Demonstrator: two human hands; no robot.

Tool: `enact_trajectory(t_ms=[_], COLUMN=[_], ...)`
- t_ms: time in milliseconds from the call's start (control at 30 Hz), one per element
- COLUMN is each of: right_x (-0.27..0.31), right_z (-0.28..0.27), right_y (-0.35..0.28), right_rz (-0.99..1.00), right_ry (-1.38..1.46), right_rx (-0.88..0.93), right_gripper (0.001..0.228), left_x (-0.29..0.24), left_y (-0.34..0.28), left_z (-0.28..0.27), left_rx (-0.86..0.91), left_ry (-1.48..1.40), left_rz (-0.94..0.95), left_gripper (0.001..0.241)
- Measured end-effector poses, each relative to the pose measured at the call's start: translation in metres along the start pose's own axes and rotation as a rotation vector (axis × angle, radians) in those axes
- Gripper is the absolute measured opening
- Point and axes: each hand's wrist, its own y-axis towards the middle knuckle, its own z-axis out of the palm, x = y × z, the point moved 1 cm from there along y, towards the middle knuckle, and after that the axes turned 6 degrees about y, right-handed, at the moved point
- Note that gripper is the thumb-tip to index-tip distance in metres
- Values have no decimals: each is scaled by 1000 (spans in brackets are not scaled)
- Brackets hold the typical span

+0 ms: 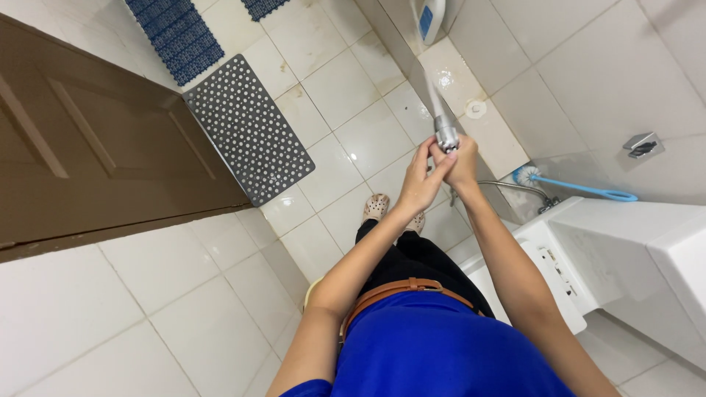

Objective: Washing and scrubbing a plastic bathroom floor mat in a sink.

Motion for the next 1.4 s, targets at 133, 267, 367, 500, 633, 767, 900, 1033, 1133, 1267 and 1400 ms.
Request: enact_trajectory(t_ms=[133, 267, 367, 500, 633, 767, 900, 1033, 1133, 1267, 1400], right_x=[-40, -99, -120, -124, -149, -145, -137, -115, -112, -115, -103], right_z=[-14, -51, -79, -106, -116, -95, -76, -78, -87, -88, -75], right_y=[-15, -45, -75, -111, -120, -111, -100, -100, -103, -99, -83], right_rz=[-41, 77, 155, 206, 246, 244, 149, 180, 231, 196, 143], right_ry=[-160, -207, -190, -185, -246, -218, -225, -246, -180, -150, -144], right_rx=[-44, -216, -350, -522, -533, -324, -210, -277, -262, -220, -205], right_gripper=[22, 30, 33, 28, 30, 29, 24, 19, 16, 18, 19], left_x=[-6, 25, 45, 39, 42, 57, 72, 51, 42, 61, 67], left_y=[-9, -25, -44, -62, -77, -87, -86, -75, -81, -85, -72], left_z=[24, 65, 99, 129, 131, 112, 99, 100, 104, 112, 106], left_rx=[55, 195, 333, 556, 563, 387, 266, 351, 404, 339, 243], left_ry=[-183, -169, -105, -22, -52, -172, -216, -144, -165, -251, -238], left_rz=[-220, -333, -370, -466, -463, -484, -419, -432, -573, -384, -321], left_gripper=[75, 79, 81, 84, 80, 79, 77, 75, 81, 77, 74])
